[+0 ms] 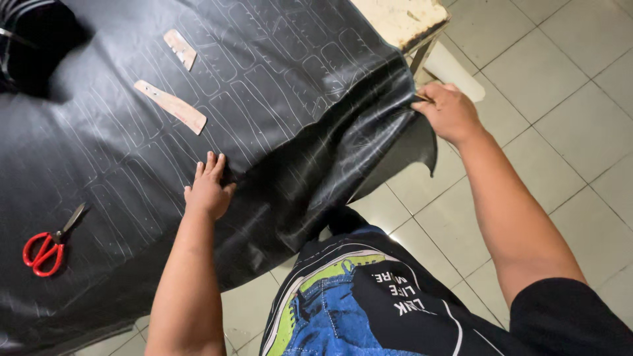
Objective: The person aligns a black sheet of material on a table, then uses a small template and a pencil to trace outlines repeatedly across the surface. The person adjusts the sheet and repositions the template multiple times to continue marking new sections.
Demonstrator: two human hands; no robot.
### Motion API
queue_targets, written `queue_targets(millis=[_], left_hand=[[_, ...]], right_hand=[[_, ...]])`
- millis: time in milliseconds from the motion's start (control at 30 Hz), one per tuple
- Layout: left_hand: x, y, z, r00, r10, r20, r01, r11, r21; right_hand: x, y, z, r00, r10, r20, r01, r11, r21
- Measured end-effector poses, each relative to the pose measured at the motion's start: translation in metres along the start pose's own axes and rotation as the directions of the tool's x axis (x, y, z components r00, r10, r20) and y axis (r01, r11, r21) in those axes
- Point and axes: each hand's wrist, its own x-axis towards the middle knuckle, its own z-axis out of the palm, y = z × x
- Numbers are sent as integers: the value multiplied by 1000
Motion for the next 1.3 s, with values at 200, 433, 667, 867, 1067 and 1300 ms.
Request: queue_targets(millis=[200,433,667,867,1067,1300], left_hand=[[-2,0,-1,1000,-17,0,17,1000,-7],[-4,-2,3,999,-11,-33,10,999,-33],[-2,-5,7,999,-11,-33,9,998,-58],[3,-6,14,999,-14,-29,13,999,-32],[4,-6,18,999,-22,-39,20,997,-71],[6,-7,15,999,-30,-21,29,998,-50]], right_hand=[[17,-32,2,996,66,58,-71,994,83],[-2,-7,9,974,195,113,-208,971,117],[-36,36,30,918,358,168,-391,886,249],[-45,51,43,859,475,192,-512,787,344],[-41,48,49,879,461,123,-477,842,252],[-44,48,49,862,485,150,-507,818,270]])
